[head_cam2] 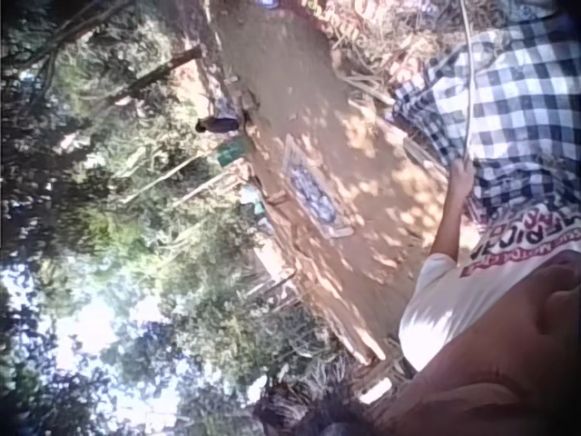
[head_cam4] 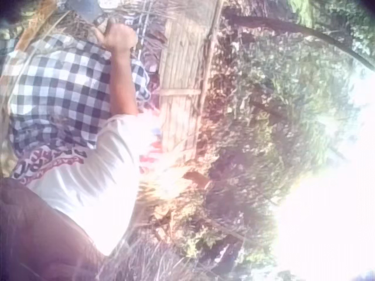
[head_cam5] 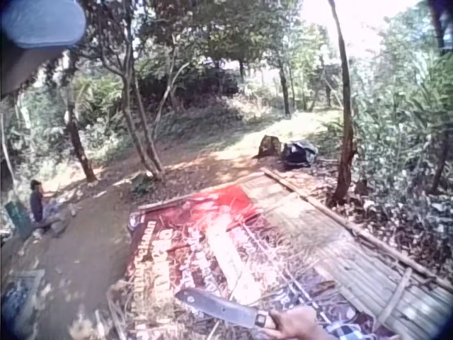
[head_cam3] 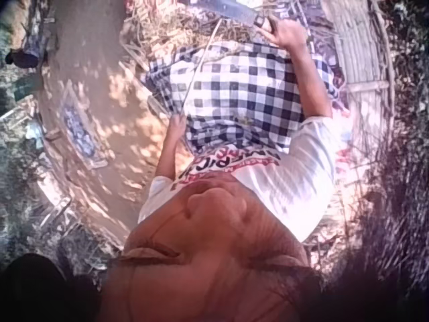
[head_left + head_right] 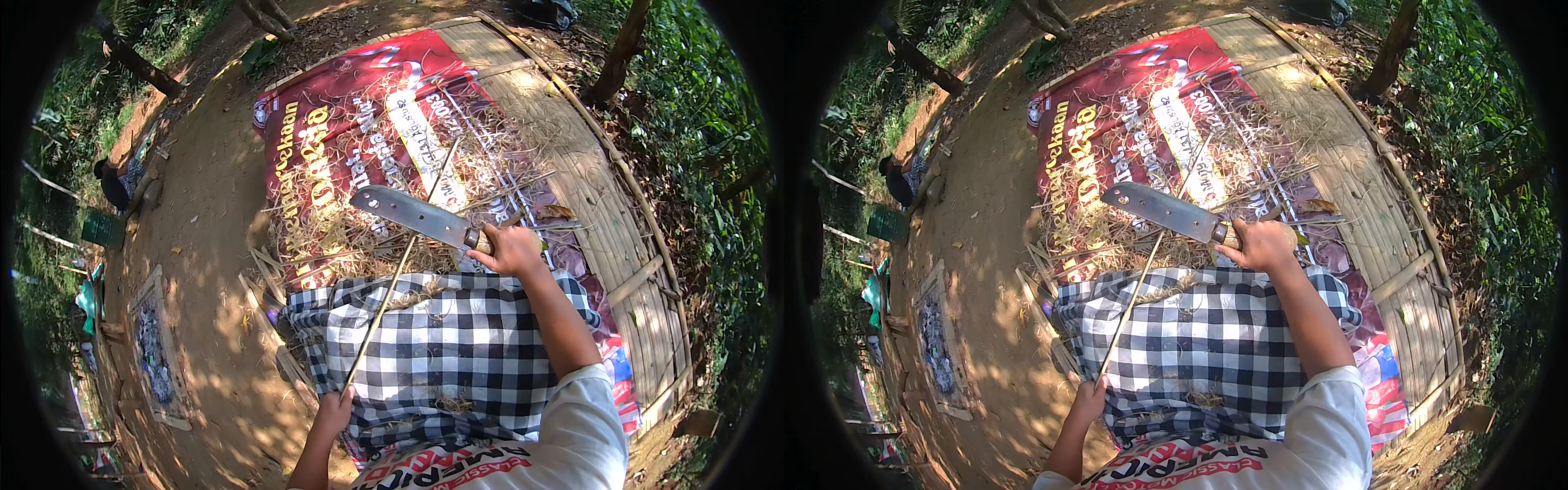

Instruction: The person shaves a thin piece of bamboo using a large knife by holding the bamboo against their lap and drawing the knife along its surface.

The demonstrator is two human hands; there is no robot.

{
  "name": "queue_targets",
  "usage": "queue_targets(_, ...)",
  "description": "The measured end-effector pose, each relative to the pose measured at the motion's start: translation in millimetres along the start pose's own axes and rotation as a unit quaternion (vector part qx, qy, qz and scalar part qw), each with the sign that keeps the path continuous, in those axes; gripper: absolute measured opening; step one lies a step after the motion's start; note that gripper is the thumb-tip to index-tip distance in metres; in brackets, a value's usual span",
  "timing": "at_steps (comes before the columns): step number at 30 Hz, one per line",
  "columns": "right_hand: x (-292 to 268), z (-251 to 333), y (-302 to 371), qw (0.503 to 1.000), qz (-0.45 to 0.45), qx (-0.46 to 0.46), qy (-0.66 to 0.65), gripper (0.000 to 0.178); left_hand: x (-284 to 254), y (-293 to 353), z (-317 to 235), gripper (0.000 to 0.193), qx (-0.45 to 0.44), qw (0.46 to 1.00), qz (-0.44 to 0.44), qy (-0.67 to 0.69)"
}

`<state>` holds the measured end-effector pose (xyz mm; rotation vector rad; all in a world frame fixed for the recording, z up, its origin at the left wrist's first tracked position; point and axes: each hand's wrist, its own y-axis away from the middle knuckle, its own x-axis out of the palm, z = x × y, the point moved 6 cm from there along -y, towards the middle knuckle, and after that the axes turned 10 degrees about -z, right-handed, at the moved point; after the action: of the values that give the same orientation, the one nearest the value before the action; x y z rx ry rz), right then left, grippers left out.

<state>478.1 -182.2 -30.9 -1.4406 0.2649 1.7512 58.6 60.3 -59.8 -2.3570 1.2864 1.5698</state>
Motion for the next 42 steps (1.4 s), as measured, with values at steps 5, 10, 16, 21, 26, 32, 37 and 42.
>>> queue_targets(5, -10.1, -92.5, -2.7, 0.989, 0.024, 0.135, 0.055, 0.060, -1.1, -3.0, -2.2, 0.063, 0.012, 0.998, 0.018, -0.061)
queue_targets(10, -0.4, -47.8, 4.8, 0.992, 0.014, 0.122, -0.025, 0.057, -5.2, -3.4, -8.2, 0.065, 0.007, 0.996, 0.016, -0.082)
queue_targets(16, -0.6, -46.7, -4.7, 1.000, -0.014, 0.011, -0.015, 0.058, 0.8, -1.5, 12.5, 0.057, 0.034, 0.997, 0.001, -0.062)
queue_targets(21, -15.2, -126.4, 16.8, 0.949, -0.010, 0.314, -0.016, 0.064, -6.9, -4.7, -4.3, 0.058, 0.021, 0.997, 0.004, -0.074)
queue_targets(26, -15.3, -98.2, 21.6, 0.944, 0.001, 0.331, -0.013, 0.063, 2.9, -16.1, 16.1, 0.063, 0.025, 0.997, 0.007, -0.066)
queue_targets(32, 0.0, -84.2, 14.5, 0.868, -0.143, 0.416, -0.229, 0.058, -0.1, -17.4, 8.8, 0.073, -0.021, 0.997, 0.058, -0.049)
queue_targets(37, -5.6, -63.0, 13.6, 0.816, -0.203, 0.387, -0.377, 0.039, -0.4, -20.8, 31.5, 0.057, -0.095, 0.981, 0.166, -0.026)
queue_targets(42, -21.8, -23.5, 8.8, 0.930, -0.120, 0.223, -0.266, 0.039, 7.9, -11.8, 33.9, 0.044, -0.171, 0.955, 0.218, 0.104)
